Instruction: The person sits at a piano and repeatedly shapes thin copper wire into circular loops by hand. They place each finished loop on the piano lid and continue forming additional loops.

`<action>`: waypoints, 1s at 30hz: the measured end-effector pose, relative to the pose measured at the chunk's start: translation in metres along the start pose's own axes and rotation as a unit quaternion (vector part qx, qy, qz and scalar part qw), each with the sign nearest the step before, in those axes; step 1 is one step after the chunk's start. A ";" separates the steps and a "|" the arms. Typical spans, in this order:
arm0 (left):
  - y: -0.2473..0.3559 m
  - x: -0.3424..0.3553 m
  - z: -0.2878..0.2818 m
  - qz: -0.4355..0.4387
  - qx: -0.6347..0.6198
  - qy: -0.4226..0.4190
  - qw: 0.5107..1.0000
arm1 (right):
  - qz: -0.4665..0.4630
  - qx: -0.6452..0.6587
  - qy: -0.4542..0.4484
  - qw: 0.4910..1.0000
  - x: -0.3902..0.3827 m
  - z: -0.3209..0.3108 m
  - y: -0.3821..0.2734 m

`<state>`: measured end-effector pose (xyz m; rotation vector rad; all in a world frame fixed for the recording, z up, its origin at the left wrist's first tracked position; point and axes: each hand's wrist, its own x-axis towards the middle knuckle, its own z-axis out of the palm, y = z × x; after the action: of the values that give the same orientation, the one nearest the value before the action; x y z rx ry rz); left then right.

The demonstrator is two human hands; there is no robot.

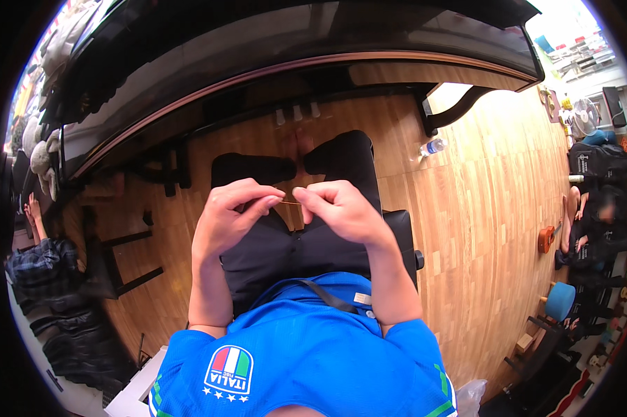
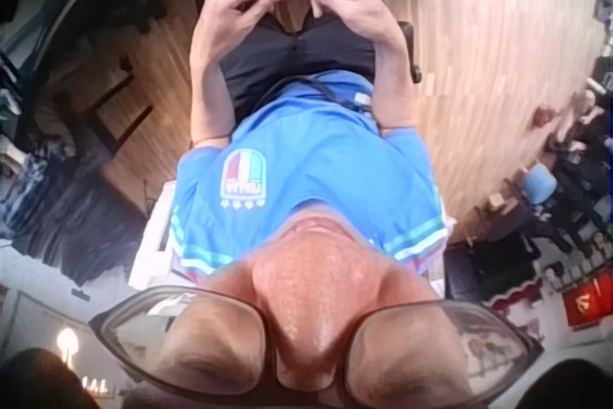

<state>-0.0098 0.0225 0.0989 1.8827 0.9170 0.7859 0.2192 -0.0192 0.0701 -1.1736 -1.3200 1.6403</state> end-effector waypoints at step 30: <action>0.025 -0.006 0.001 0.058 0.158 0.033 0.985 | -0.170 -0.225 0.036 0.959 0.007 0.010 -0.041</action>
<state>-0.0052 0.0084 0.1198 2.2132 1.0288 0.8122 0.2073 -0.0071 0.1092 -1.1612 -1.7936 1.0717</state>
